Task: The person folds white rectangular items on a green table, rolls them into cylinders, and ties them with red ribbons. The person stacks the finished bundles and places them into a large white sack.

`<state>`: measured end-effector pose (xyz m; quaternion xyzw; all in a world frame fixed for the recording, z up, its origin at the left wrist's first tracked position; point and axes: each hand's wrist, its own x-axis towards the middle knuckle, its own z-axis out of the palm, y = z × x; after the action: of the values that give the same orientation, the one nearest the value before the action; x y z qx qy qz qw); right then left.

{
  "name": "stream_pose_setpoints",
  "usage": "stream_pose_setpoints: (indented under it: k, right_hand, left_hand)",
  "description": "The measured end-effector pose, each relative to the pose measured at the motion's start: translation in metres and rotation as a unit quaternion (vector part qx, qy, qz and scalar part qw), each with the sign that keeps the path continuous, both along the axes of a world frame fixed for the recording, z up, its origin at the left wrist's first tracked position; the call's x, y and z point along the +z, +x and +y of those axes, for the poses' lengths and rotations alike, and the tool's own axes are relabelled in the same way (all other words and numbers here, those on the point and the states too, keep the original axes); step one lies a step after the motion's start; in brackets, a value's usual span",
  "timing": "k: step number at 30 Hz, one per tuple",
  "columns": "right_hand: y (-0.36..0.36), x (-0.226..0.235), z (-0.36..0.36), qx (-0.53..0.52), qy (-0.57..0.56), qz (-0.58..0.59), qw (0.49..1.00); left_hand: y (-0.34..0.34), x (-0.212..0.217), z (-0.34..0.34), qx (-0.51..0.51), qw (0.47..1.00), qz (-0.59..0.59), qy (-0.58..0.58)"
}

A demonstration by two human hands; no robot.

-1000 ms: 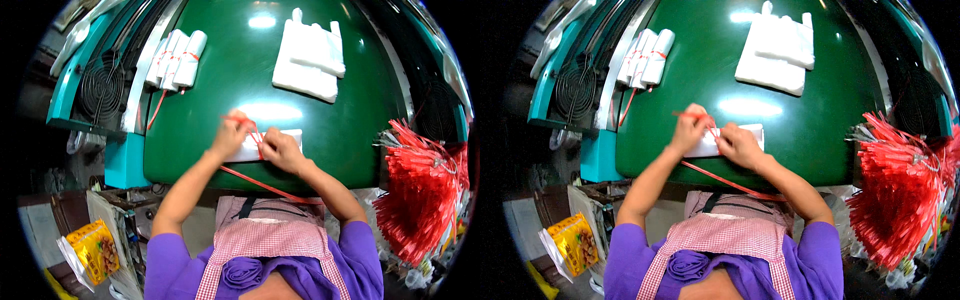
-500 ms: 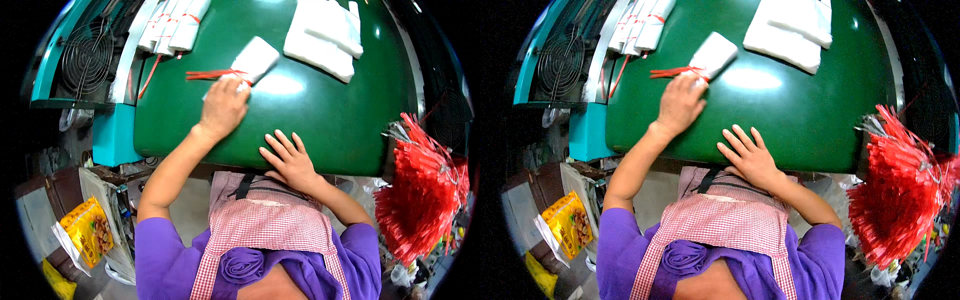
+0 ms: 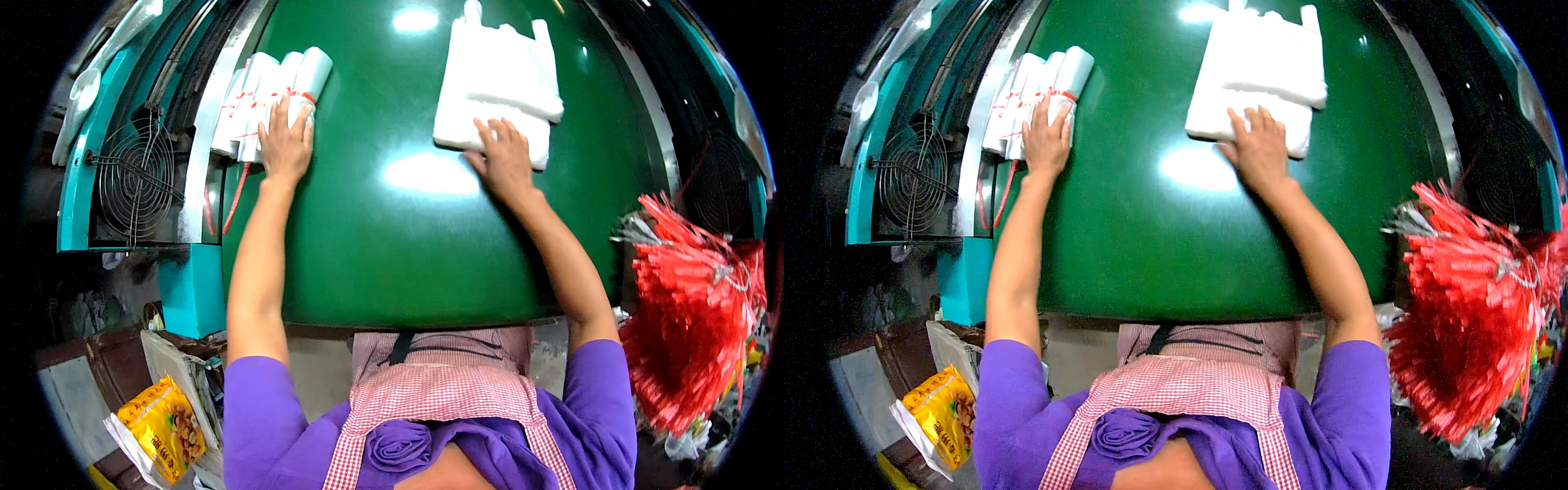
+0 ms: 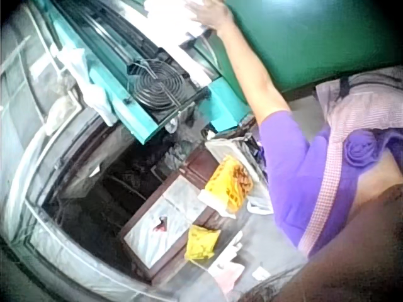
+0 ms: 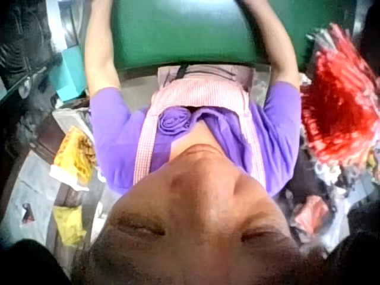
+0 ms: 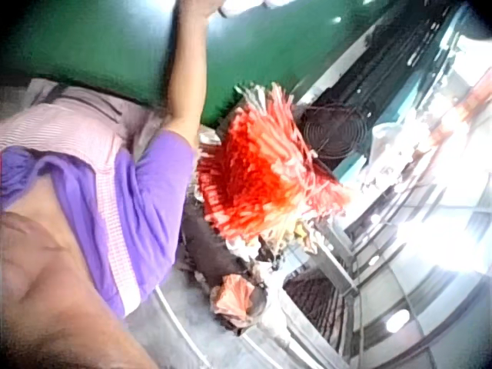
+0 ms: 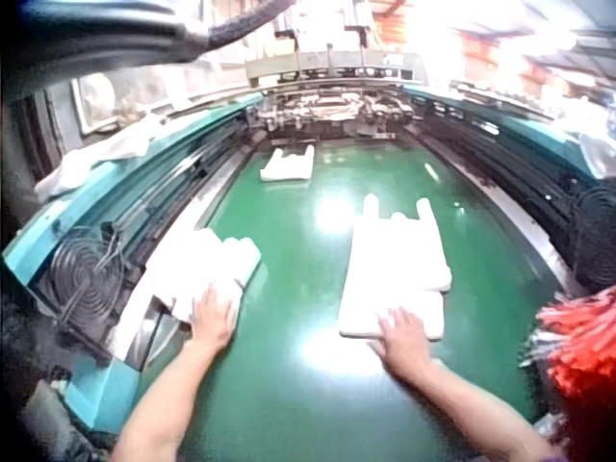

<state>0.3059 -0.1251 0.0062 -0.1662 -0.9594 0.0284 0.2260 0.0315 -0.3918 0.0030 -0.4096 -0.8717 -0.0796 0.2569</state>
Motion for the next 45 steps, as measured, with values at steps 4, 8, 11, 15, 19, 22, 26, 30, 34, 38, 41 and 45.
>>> stream_pose_setpoints:
  k: [4, 8, 11, 15, 19, 22, 26, 30, 34, 38, 41, 45]
  right_hand:
    - [-0.019, 0.017, 0.066, -0.020, 0.102, -0.022, 0.994]
    - [-0.025, 0.064, 0.138, -0.157, -0.055, 0.007, 0.986]
    - [0.010, 0.114, 0.097, -0.017, -0.079, 0.044, 0.996]
    - [0.092, 0.057, -0.031, 0.091, -0.218, -0.253, 0.938]
    - [0.129, 0.073, -0.068, 0.070, -0.483, 0.000, 0.873]
    - [0.121, 0.122, -0.083, 0.074, -0.676, 0.261, 0.685]
    - [0.092, 0.192, -0.106, 0.288, -0.595, 0.346, 0.665]
    - [0.066, 0.183, -0.070, 0.223, -0.328, 0.302, 0.867]
    - [0.117, 0.103, -0.059, 0.207, -0.289, -0.046, 0.933]
    - [0.188, 0.067, -0.072, 0.218, -0.171, -0.265, 0.924]
    - [0.193, 0.044, -0.070, 0.218, -0.153, -0.237, 0.934]
    - [0.193, 0.029, -0.063, 0.221, -0.166, -0.127, 0.953]
  left_hand:
    - [0.022, -0.005, -0.004, 0.038, 0.998, -0.006, 0.043]
    - [0.027, 0.001, 0.009, 0.044, 0.998, -0.026, 0.048]
    - [0.026, -0.002, -0.001, 0.051, 0.997, -0.021, 0.054]
    - [0.022, -0.003, 0.002, 0.073, 0.997, -0.018, 0.015]
    - [0.083, 0.010, 0.014, 0.007, 0.999, -0.041, -0.015]
    - [0.177, 0.027, 0.028, -0.250, 0.929, -0.255, 0.096]
    - [0.245, 0.056, 0.038, -0.303, 0.764, -0.489, 0.292]
    - [0.243, 0.091, 0.041, -0.191, 0.546, -0.680, 0.451]
    - [0.237, 0.044, -0.010, -0.098, 0.579, -0.731, 0.348]
    - [0.254, 0.042, -0.062, -0.038, 0.519, -0.780, 0.347]
    - [0.252, 0.019, -0.081, -0.187, 0.718, -0.620, 0.257]
    - [0.240, 0.061, -0.055, -0.310, 0.914, -0.261, 0.011]
